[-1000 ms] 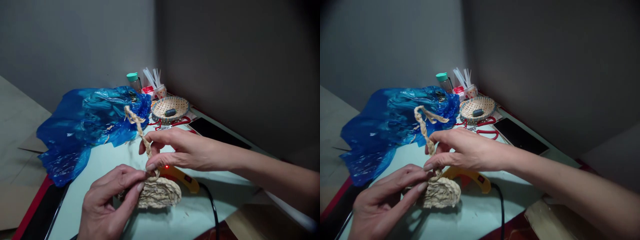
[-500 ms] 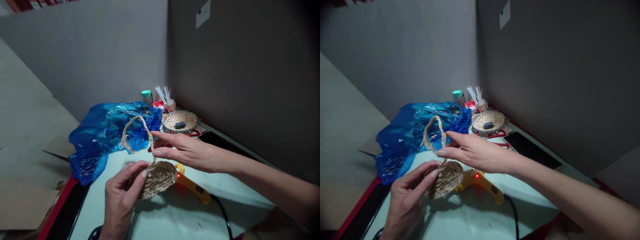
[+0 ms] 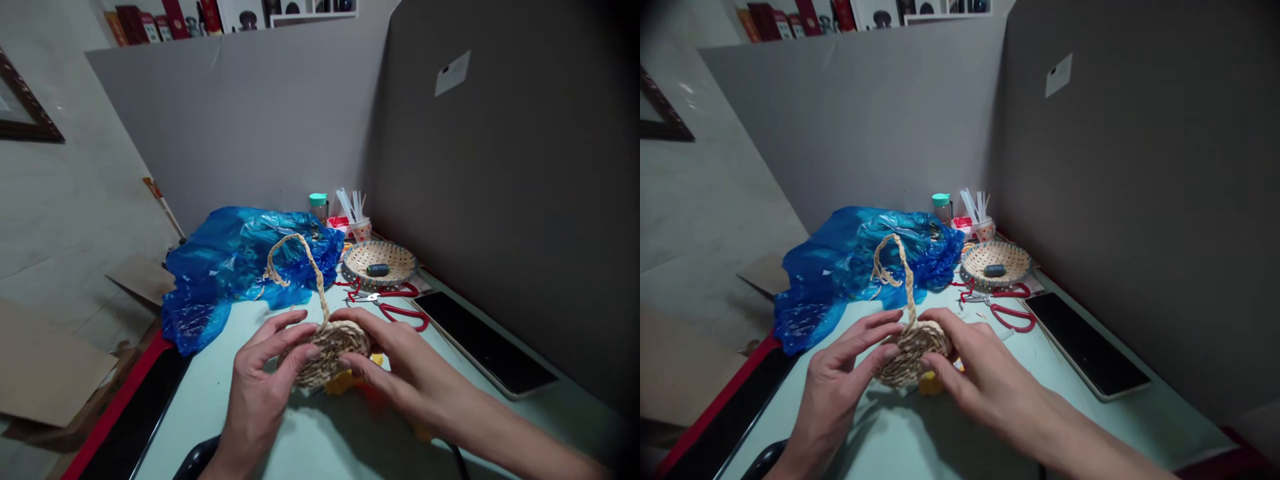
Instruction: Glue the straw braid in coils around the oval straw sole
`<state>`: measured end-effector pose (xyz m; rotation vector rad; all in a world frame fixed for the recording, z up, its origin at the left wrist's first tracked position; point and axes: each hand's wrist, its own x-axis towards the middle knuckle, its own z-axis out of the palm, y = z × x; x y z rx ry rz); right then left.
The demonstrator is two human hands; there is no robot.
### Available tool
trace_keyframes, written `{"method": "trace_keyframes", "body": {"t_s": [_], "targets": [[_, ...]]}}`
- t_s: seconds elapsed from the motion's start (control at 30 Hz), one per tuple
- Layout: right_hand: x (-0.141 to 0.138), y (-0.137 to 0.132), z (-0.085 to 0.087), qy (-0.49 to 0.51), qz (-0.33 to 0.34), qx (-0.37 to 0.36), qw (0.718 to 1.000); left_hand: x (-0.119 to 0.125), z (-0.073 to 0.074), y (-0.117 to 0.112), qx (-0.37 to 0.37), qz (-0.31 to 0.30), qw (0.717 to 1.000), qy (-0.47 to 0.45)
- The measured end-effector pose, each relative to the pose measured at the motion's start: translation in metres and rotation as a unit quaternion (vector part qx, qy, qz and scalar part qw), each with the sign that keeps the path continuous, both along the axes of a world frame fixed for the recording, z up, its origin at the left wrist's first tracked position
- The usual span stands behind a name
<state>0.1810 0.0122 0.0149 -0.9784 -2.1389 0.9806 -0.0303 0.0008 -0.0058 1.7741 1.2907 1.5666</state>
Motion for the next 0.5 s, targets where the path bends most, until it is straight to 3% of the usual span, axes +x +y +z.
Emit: {"method": "trace_keyframes", "body": {"t_s": [0.17,0.33,0.5], "targets": [[0.005,-0.005,-0.006,0.002,0.005,-0.029,1.0,0.009,0.003,-0.006,0.078,0.016,0.995,0.054],[0.002,-0.004,-0.015,0.024,0.013,-0.031,0.999,0.011,0.002,-0.009,0.065,0.029,0.992,0.103],[0.009,-0.005,-0.013,0.0,0.007,-0.048,0.999,0.009,-0.005,-0.01,0.052,0.022,0.993,0.099]]}}
